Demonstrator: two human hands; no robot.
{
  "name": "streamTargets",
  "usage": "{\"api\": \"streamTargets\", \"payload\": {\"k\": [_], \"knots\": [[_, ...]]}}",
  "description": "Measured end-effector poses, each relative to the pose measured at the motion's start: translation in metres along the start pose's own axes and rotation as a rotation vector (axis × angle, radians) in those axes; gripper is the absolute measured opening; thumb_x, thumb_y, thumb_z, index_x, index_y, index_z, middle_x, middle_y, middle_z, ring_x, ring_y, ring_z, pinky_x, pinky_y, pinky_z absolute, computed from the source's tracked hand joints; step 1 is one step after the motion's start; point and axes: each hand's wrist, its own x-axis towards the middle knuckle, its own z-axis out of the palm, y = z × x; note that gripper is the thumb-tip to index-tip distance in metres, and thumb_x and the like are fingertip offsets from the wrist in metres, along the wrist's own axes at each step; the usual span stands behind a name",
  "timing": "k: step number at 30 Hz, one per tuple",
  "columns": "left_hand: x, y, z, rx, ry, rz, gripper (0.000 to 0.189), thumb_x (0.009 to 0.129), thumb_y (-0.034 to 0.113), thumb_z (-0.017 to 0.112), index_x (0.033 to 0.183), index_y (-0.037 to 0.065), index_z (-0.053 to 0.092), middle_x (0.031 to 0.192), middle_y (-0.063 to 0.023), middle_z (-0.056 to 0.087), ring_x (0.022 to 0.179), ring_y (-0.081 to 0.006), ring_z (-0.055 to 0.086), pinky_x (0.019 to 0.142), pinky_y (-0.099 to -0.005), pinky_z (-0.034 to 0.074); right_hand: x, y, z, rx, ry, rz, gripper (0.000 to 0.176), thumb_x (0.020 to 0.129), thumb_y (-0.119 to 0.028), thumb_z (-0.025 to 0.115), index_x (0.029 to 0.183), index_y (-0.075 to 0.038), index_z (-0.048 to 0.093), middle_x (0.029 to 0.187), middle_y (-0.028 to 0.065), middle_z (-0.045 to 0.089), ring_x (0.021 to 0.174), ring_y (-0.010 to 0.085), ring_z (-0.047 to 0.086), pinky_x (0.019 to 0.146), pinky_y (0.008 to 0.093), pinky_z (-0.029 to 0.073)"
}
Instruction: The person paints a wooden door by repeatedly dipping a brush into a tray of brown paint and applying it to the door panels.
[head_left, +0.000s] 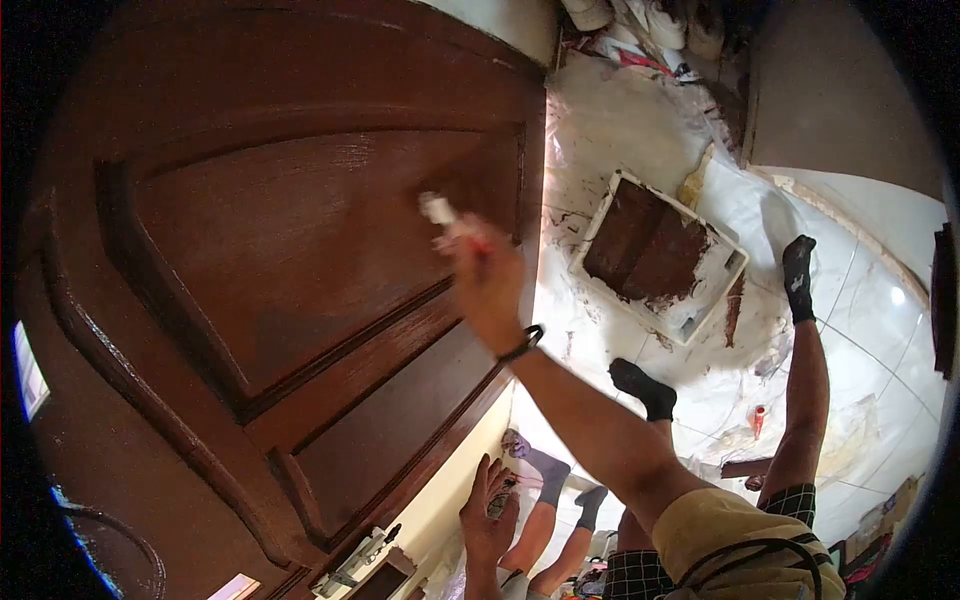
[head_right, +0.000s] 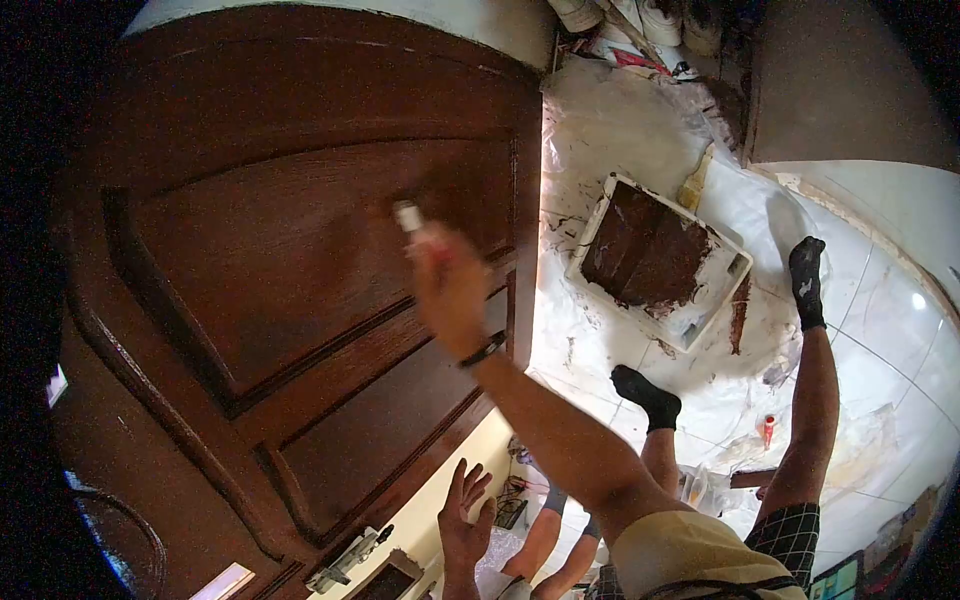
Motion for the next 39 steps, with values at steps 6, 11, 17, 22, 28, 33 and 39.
{"api": "streamTargets", "payload": {"k": [6, 11, 17, 22, 28, 33, 39], "knots": [[-0.003, -0.031, -0.017, 0.179, -0.071, 0.042, 0.072, 0.086, -0.003, 0.061, 0.151, -0.002, 0.031, 0.136, -0.0270, 0.054, 0.123, -0.0328, 0.059, 0.102, -0.0415, 0.048, -0.036, -0.156, 0.021, 0.637, -0.276, 0.059, 0.023, 0.099, -0.010, 0.057, 0.119, 0.001, 0.062, 0.095, 0.0141, 0.073, 0.081, 0.0206, 0.071, 0.070, 0.0327, 0.057], [-0.001, 0.005, -0.005, -0.007, 0.004, -0.009, 0.069, 0.089, -0.001, 0.059, 0.152, 0.002, 0.031, 0.138, -0.0234, 0.054, 0.125, -0.0326, 0.057, 0.105, -0.0452, 0.046, -0.021, -0.077, 0.016, 0.779, -0.307, 0.241, 0.025, 0.102, -0.006, 0.051, 0.123, 0.007, 0.057, 0.104, 0.0163, 0.071, 0.092, 0.0250, 0.072, 0.085, 0.0377, 0.059], [-0.007, -0.014, -0.006, -0.028, -0.006, 0.043, 0.072, 0.088, -0.001, 0.058, 0.154, 0.002, 0.027, 0.141, -0.0256, 0.051, 0.126, -0.0350, 0.056, 0.105, -0.0453, 0.046, 0.019, 0.068, -0.062, 0.171, 0.199, 0.364, 0.025, 0.103, -0.015, 0.053, 0.107, 0.007, 0.064, 0.089, 0.0160, 0.071, 0.082, 0.0225, 0.071, 0.077, 0.0324, 0.059], [-0.012, 0.003, 0.002, -0.043, 0.005, 0.016, 0.071, 0.088, -0.002, 0.058, 0.152, 0.002, 0.029, 0.139, -0.0251, 0.052, 0.124, -0.0346, 0.058, 0.103, -0.0430, 0.047, -0.014, -0.005, -0.007, -0.019, -0.061, 0.110, 0.012, 0.097, -0.009, 0.059, 0.105, -0.004, 0.066, 0.097, 0.0109, 0.071, 0.087, 0.0220, 0.068, 0.078, 0.0347, 0.055], [-0.026, -0.032, -0.018, 0.242, -0.105, 0.005, 0.072, 0.085, -0.001, 0.063, 0.151, 0.000, 0.033, 0.139, -0.0236, 0.054, 0.125, -0.0335, 0.058, 0.102, -0.0432, 0.048, -0.077, -0.173, 0.027, 0.713, -0.299, -0.026, 0.035, 0.096, -0.006, 0.061, 0.129, 0.002, 0.058, 0.115, 0.0190, 0.070, 0.098, 0.0232, 0.071, 0.082, 0.0361, 0.058], [-0.025, -0.020, -0.003, -0.080, 0.005, -0.001, 0.072, 0.086, 0.001, 0.063, 0.151, 0.001, 0.033, 0.141, -0.0236, 0.053, 0.124, -0.0329, 0.059, 0.101, -0.0421, 0.049, -0.079, -0.102, 0.011, 0.642, -0.329, 0.353, 0.028, 0.104, -0.011, 0.049, 0.125, 0.007, 0.056, 0.105, 0.0204, 0.070, 0.095, 0.0260, 0.071, 0.091, 0.0405, 0.057], [-0.035, -0.035, -0.003, -0.079, 0.049, 0.039, 0.069, 0.087, 0.001, 0.062, 0.150, 0.001, 0.035, 0.139, -0.0236, 0.055, 0.121, -0.0327, 0.062, 0.098, -0.0404, 0.051, -0.070, 0.001, -0.048, 0.243, 0.062, 0.355, 0.028, 0.104, -0.016, 0.053, 0.119, 0.005, 0.062, 0.097, 0.0146, 0.071, 0.088, 0.0215, 0.071, 0.083, 0.0357, 0.058]]}}
